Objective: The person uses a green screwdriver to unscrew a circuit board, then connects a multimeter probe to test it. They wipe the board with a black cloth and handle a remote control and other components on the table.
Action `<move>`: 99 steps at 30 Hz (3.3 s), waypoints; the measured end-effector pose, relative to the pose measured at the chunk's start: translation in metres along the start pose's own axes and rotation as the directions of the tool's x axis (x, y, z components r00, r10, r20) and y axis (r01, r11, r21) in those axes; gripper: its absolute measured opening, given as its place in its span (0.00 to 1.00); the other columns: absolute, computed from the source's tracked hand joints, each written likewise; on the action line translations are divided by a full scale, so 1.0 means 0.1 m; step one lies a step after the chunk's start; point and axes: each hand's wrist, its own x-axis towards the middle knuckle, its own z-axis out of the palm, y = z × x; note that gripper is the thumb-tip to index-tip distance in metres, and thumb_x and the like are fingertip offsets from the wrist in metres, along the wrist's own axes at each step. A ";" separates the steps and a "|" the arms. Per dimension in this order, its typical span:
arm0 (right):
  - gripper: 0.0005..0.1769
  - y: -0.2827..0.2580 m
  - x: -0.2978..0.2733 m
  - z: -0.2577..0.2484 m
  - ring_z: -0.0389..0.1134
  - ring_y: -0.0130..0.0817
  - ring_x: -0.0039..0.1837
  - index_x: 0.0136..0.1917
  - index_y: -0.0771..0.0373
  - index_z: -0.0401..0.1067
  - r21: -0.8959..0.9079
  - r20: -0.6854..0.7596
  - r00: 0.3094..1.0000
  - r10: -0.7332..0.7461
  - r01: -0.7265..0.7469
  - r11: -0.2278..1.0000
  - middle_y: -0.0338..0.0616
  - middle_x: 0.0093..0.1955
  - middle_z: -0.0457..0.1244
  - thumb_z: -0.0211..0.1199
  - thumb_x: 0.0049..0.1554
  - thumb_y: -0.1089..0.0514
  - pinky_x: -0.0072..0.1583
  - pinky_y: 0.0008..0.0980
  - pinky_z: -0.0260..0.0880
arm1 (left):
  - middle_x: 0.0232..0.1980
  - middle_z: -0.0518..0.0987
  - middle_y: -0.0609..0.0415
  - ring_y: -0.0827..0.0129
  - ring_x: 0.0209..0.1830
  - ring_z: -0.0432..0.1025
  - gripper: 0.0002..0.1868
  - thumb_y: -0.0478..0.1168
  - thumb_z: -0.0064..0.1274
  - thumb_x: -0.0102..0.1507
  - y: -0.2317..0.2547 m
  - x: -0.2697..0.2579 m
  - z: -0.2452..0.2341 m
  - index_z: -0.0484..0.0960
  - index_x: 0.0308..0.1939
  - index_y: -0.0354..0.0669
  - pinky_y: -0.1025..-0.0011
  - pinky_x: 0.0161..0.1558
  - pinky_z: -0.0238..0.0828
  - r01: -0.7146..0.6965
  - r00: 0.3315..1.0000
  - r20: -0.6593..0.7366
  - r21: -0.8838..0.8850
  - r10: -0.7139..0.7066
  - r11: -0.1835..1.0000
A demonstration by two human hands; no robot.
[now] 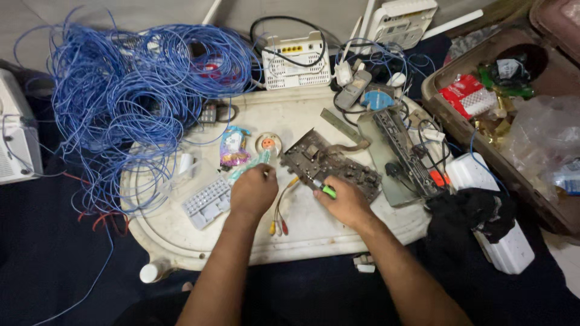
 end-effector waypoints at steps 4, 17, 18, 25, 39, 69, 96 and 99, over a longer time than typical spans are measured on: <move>0.16 -0.01 0.01 -0.06 0.70 0.47 0.44 0.45 0.59 0.74 0.044 0.083 0.996 0.045 -0.048 0.998 0.51 0.40 0.67 0.69 0.53 0.46 0.47 0.43 0.68 | 0.48 0.83 0.43 0.48 0.47 0.78 0.13 0.42 0.48 0.63 -0.11 0.12 0.08 0.87 0.46 0.47 0.54 0.50 0.73 -0.161 0.960 -0.244 -0.083 0.137 0.983; 0.17 -0.17 0.01 -0.10 0.73 0.45 0.44 0.51 0.57 0.77 0.067 0.155 0.983 0.101 -0.112 0.991 0.50 0.40 0.70 0.70 0.50 0.47 0.48 0.42 0.71 | 0.61 0.68 0.42 0.45 0.57 0.67 0.25 0.45 0.54 0.61 -1.02 1.82 -0.43 0.77 0.64 0.51 0.50 0.48 0.71 0.030 0.912 -0.309 0.706 0.270 0.707; 0.19 -0.17 0.01 -0.08 0.73 0.47 0.45 0.51 0.56 0.77 0.043 0.104 0.992 0.077 -0.082 0.996 0.51 0.41 0.70 0.71 0.50 0.47 0.47 0.42 0.71 | 0.63 0.67 0.42 0.44 0.58 0.67 0.24 0.44 0.53 0.63 -1.03 1.91 -0.45 0.77 0.64 0.53 0.49 0.48 0.72 0.047 0.939 -0.276 0.698 0.208 0.715; 0.19 -0.13 0.06 -0.05 0.72 0.50 0.43 0.47 0.59 0.78 0.032 0.036 0.999 -0.019 0.018 0.999 0.51 0.39 0.70 0.74 0.49 0.46 0.46 0.44 0.71 | 0.64 0.69 0.45 0.49 0.59 0.69 0.17 0.47 0.53 0.66 -0.95 1.99 -0.49 0.81 0.59 0.55 0.54 0.46 0.75 0.059 0.954 -0.231 0.770 0.192 0.635; 0.17 -0.21 0.00 -0.05 0.72 0.47 0.42 0.47 0.58 0.77 0.053 0.031 0.999 0.023 -0.025 0.998 0.50 0.38 0.68 0.72 0.50 0.46 0.45 0.43 0.70 | 0.55 0.77 0.54 0.57 0.59 0.70 0.13 0.41 0.54 0.66 -0.80 1.48 -0.48 0.84 0.54 0.58 0.57 0.55 0.67 -0.195 0.758 -0.264 0.781 0.597 0.593; 0.20 -0.17 -0.01 0.09 0.72 0.54 0.54 0.56 0.65 0.74 -0.004 -0.166 0.973 -0.162 0.164 0.986 0.55 0.52 0.70 0.64 0.61 0.47 0.54 0.46 0.72 | 0.49 0.82 0.62 0.64 0.54 0.73 0.11 0.39 0.60 0.63 -0.32 1.09 -0.83 0.84 0.50 0.54 0.56 0.57 0.61 -0.534 0.488 -0.342 0.611 0.803 0.585; 0.13 -0.32 -0.11 0.40 0.63 0.18 0.36 0.50 0.65 0.77 0.692 0.192 0.981 0.020 -0.150 0.706 0.32 0.38 0.67 0.70 0.57 0.54 0.39 0.21 0.65 | 0.43 0.82 0.50 0.68 0.37 0.74 0.19 0.44 0.50 0.68 -0.29 0.48 0.00 0.82 0.57 0.33 0.68 0.43 0.71 0.145 0.982 0.010 -0.689 -0.190 0.710; 0.12 -0.23 -0.07 0.34 0.62 0.19 0.35 0.51 0.64 0.77 0.715 0.159 0.986 0.050 -0.149 0.683 0.33 0.38 0.67 0.69 0.57 0.55 0.37 0.22 0.63 | 0.49 0.79 0.37 0.51 0.45 0.73 0.23 0.42 0.53 0.65 -0.28 0.26 -0.08 0.77 0.61 0.30 0.57 0.48 0.69 -0.032 0.860 -0.503 -0.224 -0.087 0.974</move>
